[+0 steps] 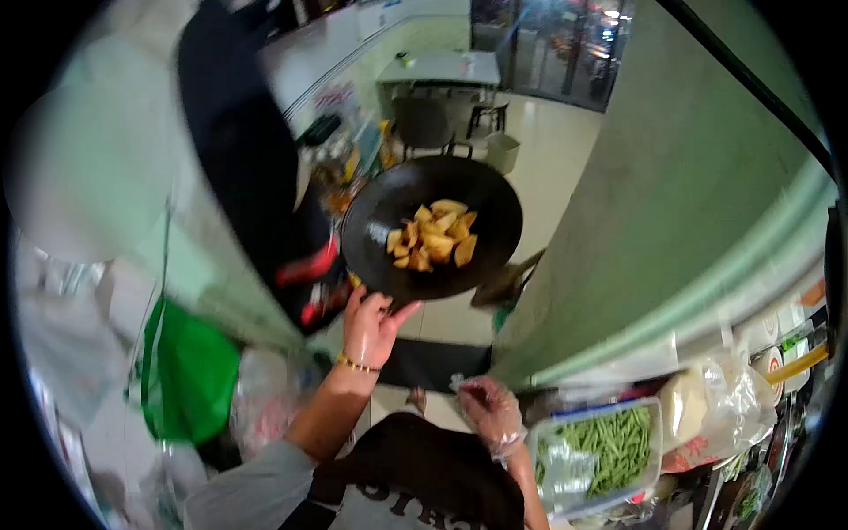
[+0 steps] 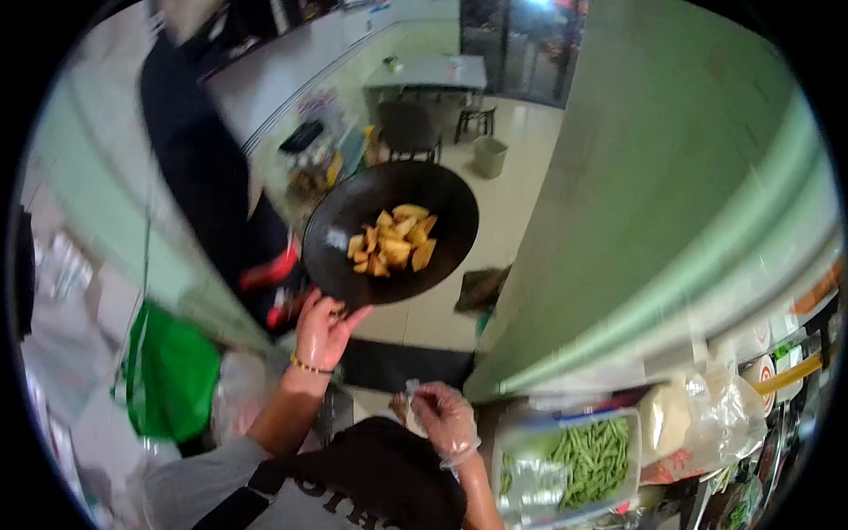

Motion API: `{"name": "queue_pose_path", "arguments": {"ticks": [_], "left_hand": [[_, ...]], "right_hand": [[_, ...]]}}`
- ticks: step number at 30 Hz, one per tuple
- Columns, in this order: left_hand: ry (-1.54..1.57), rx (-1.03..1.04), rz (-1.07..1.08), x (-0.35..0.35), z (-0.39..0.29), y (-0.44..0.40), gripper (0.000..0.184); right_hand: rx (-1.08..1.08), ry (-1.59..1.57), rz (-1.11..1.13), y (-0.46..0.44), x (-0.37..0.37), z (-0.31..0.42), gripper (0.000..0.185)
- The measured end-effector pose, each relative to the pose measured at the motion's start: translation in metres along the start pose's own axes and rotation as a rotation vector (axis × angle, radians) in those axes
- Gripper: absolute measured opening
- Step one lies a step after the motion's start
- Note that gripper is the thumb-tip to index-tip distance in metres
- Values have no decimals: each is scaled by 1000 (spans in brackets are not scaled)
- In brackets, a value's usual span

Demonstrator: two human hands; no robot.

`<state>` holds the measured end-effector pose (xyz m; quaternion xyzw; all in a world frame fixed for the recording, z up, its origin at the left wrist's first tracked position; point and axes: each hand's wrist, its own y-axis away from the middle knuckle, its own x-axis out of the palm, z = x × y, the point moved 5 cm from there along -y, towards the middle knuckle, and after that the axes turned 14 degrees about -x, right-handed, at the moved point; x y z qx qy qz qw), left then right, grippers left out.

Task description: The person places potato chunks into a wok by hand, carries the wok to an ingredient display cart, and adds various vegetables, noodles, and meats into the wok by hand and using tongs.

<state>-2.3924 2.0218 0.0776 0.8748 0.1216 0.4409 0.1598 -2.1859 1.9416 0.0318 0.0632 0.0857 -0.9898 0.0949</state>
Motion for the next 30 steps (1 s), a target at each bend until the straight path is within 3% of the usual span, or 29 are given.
{"name": "queue_pose_path", "arguments": {"ticks": [1,6,9,10,14,17,23,25,29,30], "left_hand": [[-72,-7,34,-1,-10,-31,24],[-155,24,35,32,-45,-120,30],[-169,44,91,47,-63,-199,29],[-211,92,171,40,-52,-127,28],[-278,116,170,-10,-33,-159,34],[-335,114,144,-32,-26,-184,46],[-363,187,-6,-38,-33,-257,44],[-416,151,25,-16,-44,-301,44],[-405,124,-61,-8,-31,-418,44],[-398,83,14,4,-23,-444,39]], "right_hand": [[21,135,23,-20,4,-5,13],[12,-144,-26,-105,-3,-30,15],[86,-63,-129,-172,-29,-51,14],[-22,-92,-211,-101,-34,-58,14],[-99,-254,-288,-124,-80,-139,10],[-29,-427,-353,-154,-108,-195,9],[-5,-215,-181,-285,-157,-242,14],[-21,151,-121,-345,-171,-246,18],[113,8,-202,-430,-203,-314,18],[170,-16,-200,-438,-215,-327,19]]}}
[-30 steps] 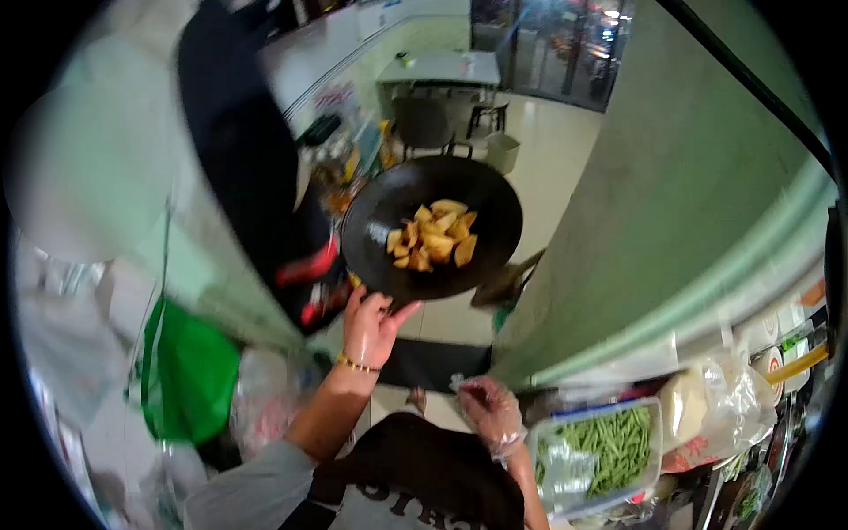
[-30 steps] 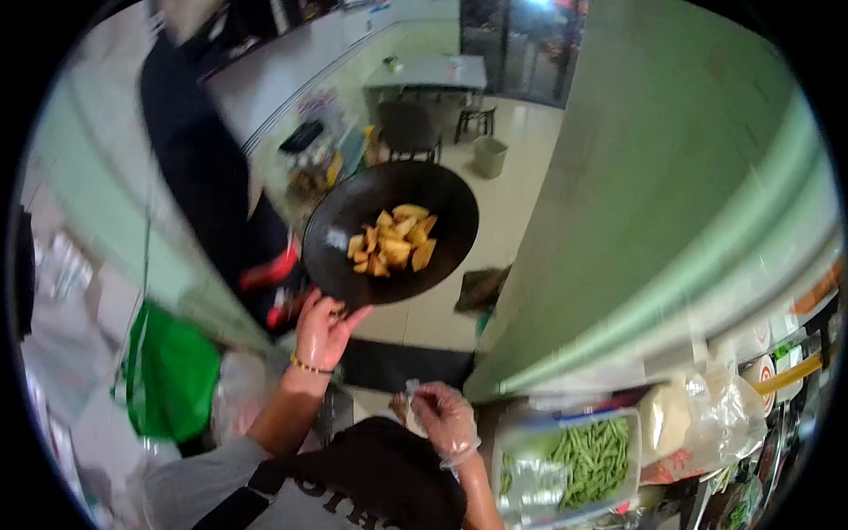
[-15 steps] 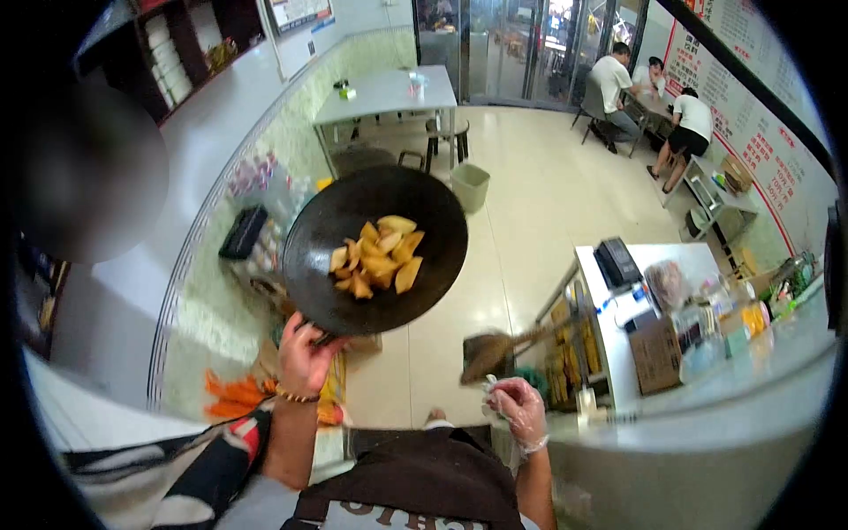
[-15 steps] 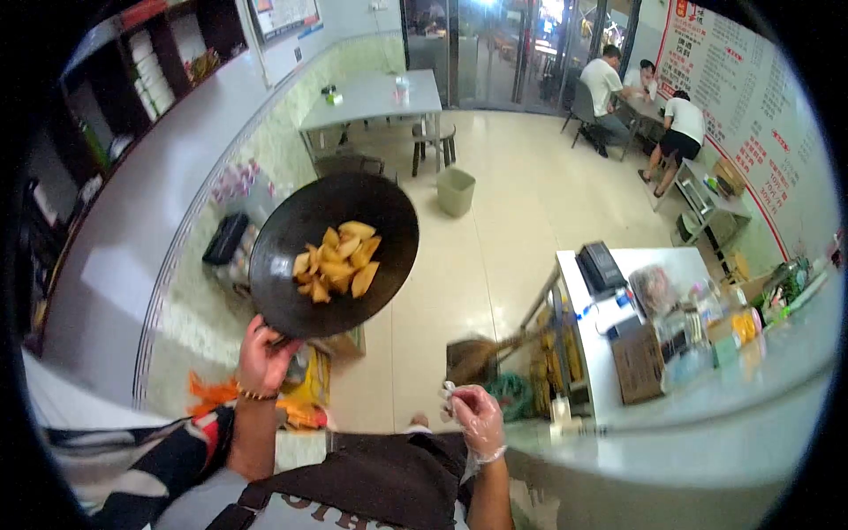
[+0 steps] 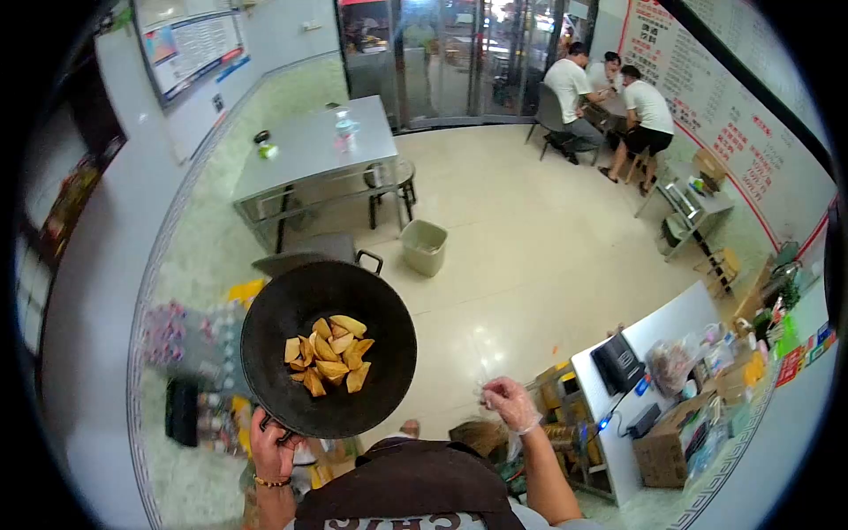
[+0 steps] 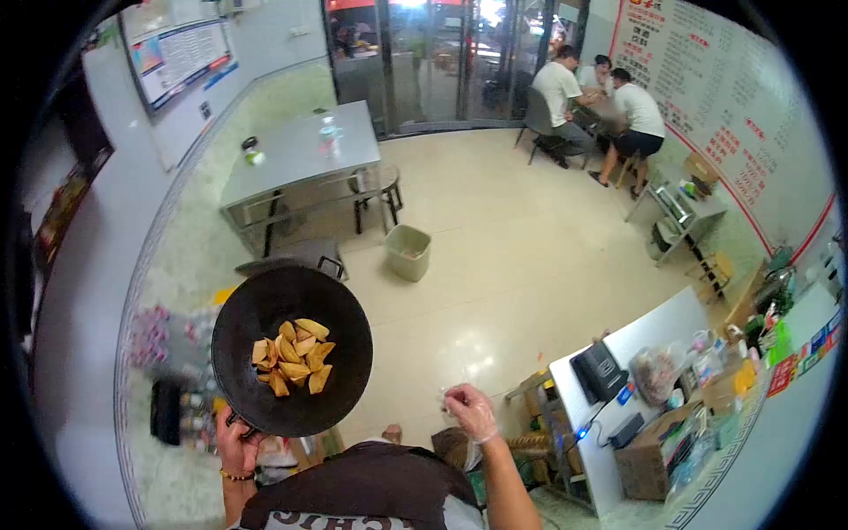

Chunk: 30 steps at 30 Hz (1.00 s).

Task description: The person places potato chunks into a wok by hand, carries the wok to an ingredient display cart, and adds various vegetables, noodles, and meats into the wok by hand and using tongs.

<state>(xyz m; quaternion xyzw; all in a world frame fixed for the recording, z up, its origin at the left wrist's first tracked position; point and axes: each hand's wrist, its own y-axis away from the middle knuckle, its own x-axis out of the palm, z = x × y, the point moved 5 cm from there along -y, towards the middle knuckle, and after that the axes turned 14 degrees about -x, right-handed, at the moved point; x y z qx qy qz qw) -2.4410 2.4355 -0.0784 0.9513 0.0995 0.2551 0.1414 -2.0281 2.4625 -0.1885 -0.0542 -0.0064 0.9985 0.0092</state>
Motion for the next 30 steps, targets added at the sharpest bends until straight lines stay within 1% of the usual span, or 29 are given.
{"name": "queue_pose_path", "arguments": {"ticks": [1,2,3,5,7,8,11,12,13,14,16,17,18,19,21,22,23,24,25,27,28,29,30], "left_hand": [[11,-16,25,18,2,-31,39],[23,-61,44,41,-4,-64,36],[32,-113,49,59,-4,-89,34],[12,-136,106,94,-2,-153,33],[-82,-190,82,123,5,-214,41],[-79,-180,93,143,9,-243,38],[-49,-182,142,194,29,-322,39],[-31,-219,126,222,34,-345,38],[17,-227,64,243,42,-367,38],[41,-237,72,267,46,-388,38],[55,-262,62,299,43,-409,38],[77,-267,87,320,43,-432,38],[111,-281,106,339,48,-449,38],[129,-288,94,355,52,-467,38],[126,-288,-37,378,60,-504,40],[138,-285,-88,381,63,-507,41],[150,-294,-98,396,71,-530,41],[148,-261,-77,412,76,-557,42],[140,-232,-54,423,81,-584,42],[120,-208,-15,448,92,-645,40],[78,-184,-34,470,87,-670,39],[55,-178,-73,496,96,-691,38],[50,-155,-107,513,100,-706,37]], "right_hand": [[61,-17,0,-18,-8,1,20],[77,-106,10,-37,-15,0,20],[143,-253,-49,-50,-26,-4,20],[146,-197,-139,-83,-60,-6,23],[174,-252,-255,-109,-95,-36,26],[235,-303,-333,-122,-109,-48,28],[357,-371,-483,-169,-162,-78,27],[401,-365,-484,-185,-184,-101,27],[421,-358,-488,-220,-203,-106,27],[425,-372,-545,-246,-221,-108,26],[411,-376,-547,-297,-251,-100,27],[398,-371,-552,-336,-271,-91,27],[368,-397,-507,-375,-285,-79,27],[377,-377,-498,-413,-297,-69,27],[301,-326,-296,-496,-317,-50,27],[308,-308,-286,-519,-323,-43,27],[252,-246,-180,-561,-334,-45,26],[205,-191,-79,-592,-342,-53,25],[230,-189,-86,-614,-352,-72,25],[222,-179,-20,-674,-376,-97,25],[259,-239,-61,-689,-385,-96,25],[373,-292,-167,-699,-401,-110,26],[460,-305,-208,-707,-416,-114,23]]}}
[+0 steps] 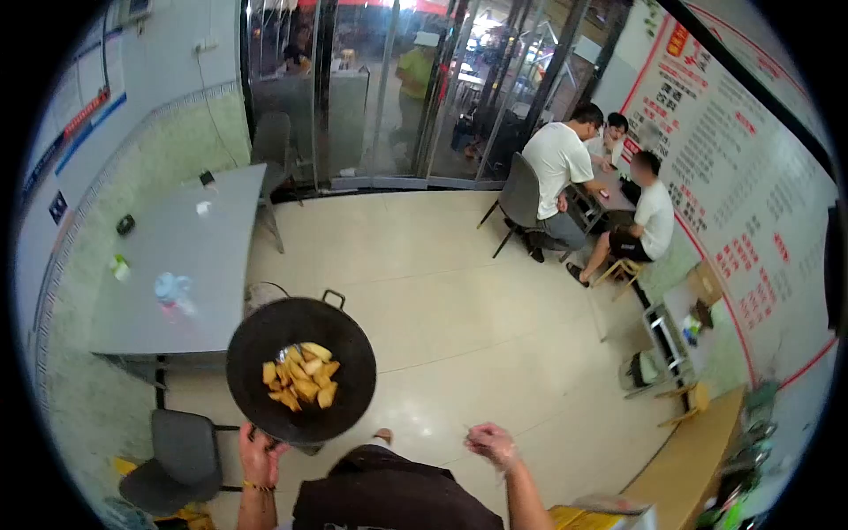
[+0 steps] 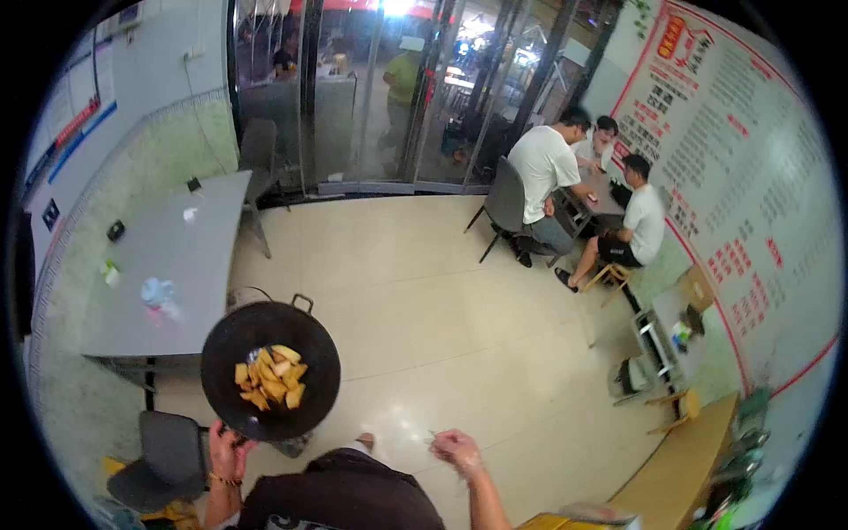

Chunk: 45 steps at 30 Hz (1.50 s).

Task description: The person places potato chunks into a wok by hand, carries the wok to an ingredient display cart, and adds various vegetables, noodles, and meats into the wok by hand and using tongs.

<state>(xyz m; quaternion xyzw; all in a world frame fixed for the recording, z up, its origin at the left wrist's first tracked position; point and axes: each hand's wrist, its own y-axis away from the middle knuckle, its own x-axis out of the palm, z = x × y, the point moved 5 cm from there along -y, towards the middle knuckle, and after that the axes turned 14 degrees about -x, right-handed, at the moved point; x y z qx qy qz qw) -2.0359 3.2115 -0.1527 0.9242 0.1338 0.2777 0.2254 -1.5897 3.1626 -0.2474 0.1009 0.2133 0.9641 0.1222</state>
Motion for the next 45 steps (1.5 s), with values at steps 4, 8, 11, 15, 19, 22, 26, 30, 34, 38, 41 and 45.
{"name": "queue_pose_path", "arguments": {"ticks": [4,8,11,15,19,22,26,30,34,38,41,45], "left_hand": [[-37,-40,49,94,-4,-82,36],[75,-166,60,184,-4,-160,39],[88,-134,149,247,12,-224,40],[157,-141,43,316,21,-247,38],[212,-84,-28,370,11,-292,37],[147,-25,-99,388,15,-305,45],[66,69,-73,369,38,-282,48],[22,193,-158,326,61,-289,51],[22,190,-194,297,79,-308,53],[12,205,-161,269,91,-325,54],[47,229,-144,276,107,-326,55],[110,225,-125,292,108,-312,47]], "right_hand": [[70,-22,-64,-73,-65,19,17],[73,-167,-271,-155,-137,23,15],[116,-195,-320,-220,-184,50,6],[15,-307,-209,-348,-213,91,10],[-91,-102,17,-497,-169,218,5],[-155,-75,182,-578,-118,297,12],[-325,54,477,-585,-55,355,13],[-186,-51,481,-586,-26,334,13],[-153,-28,613,-599,-19,303,16],[-132,-122,611,-622,-4,272,16],[-126,-49,590,-640,7,271,17],[-150,-53,724,-644,42,282,18]]}}
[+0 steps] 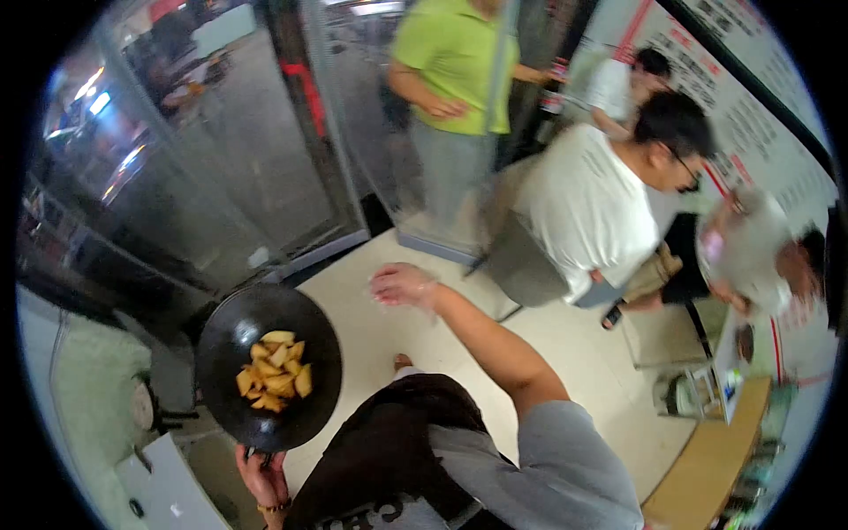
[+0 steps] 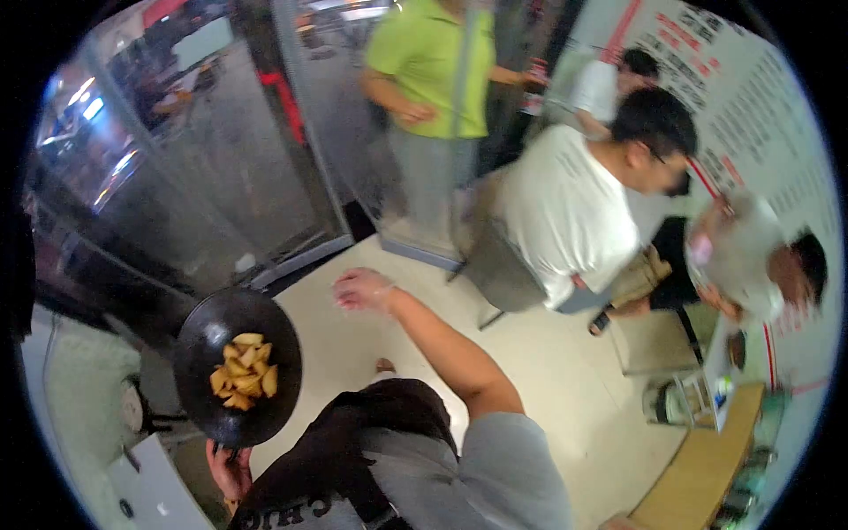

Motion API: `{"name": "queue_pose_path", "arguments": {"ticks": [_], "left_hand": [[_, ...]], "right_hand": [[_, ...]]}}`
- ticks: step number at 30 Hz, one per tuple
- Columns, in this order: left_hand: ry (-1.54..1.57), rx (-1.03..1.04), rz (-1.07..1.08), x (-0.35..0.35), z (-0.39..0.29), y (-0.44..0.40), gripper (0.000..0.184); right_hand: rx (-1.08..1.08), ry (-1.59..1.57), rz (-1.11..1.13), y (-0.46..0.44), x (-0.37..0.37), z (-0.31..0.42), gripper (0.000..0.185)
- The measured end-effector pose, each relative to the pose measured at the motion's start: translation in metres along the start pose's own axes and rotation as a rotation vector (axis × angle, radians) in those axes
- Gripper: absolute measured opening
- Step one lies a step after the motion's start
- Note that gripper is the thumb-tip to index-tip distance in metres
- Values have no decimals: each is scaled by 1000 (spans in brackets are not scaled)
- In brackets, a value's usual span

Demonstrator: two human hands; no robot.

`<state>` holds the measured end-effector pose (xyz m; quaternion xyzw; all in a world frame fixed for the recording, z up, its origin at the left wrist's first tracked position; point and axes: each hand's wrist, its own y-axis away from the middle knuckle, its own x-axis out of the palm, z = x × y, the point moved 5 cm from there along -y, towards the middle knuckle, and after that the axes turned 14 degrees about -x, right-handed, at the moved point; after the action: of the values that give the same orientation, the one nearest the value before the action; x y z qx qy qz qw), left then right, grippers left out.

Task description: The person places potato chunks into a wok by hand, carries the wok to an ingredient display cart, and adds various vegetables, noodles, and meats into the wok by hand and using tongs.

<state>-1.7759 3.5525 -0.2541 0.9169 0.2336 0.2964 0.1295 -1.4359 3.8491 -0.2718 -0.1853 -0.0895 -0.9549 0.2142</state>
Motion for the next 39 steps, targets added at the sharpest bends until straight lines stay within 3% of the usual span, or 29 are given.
{"name": "queue_pose_path", "arguments": {"ticks": [4,6,9,12,15,16,17,18,20,21,23,28,31,33,34,35,37,39], "left_hand": [[-15,0,78,-2,-1,-1,46],[-5,-7,88,-10,-1,-2,46],[-33,-46,150,0,-13,-6,46],[-52,-85,184,-13,-36,6,46],[-73,-142,239,-2,-57,21,47],[-67,-132,239,0,-65,28,47],[-93,-191,258,-8,-58,9,47],[-124,-224,288,-11,-54,-2,47],[-160,-274,321,-13,-53,-12,49],[-174,-301,326,-14,-57,-18,49],[-157,-356,328,-17,-59,-20,50],[-161,-419,325,-10,-84,-41,47],[-188,-496,244,-25,-78,-41,45],[-182,-507,229,-18,-87,-31,44],[-178,-507,234,-15,-89,-24,44],[-148,-473,210,-16,-88,-21,44],[-78,-461,249,-23,-85,-11,44],[-56,-449,248,-22,-90,-3,44]], "right_hand": [[27,63,70,-36,19,11,16],[-67,80,175,-57,29,34,13],[-92,242,82,-66,50,80,10],[-45,209,98,-71,77,107,9],[-16,446,213,-67,117,133,11],[-11,717,312,-67,130,140,11],[33,976,411,-89,130,116,11],[36,976,420,-105,134,107,11],[309,749,312,-124,140,86,13],[303,752,306,-142,153,81,13],[476,1009,465,-166,178,59,13],[529,1161,559,-270,207,31,11],[422,1053,473,-275,239,48,12],[462,729,525,-267,263,38,11],[462,750,567,-266,269,34,11],[176,856,781,-270,284,36,11],[511,428,440,-267,309,29,9],[471,399,442,-275,317,23,9]]}}
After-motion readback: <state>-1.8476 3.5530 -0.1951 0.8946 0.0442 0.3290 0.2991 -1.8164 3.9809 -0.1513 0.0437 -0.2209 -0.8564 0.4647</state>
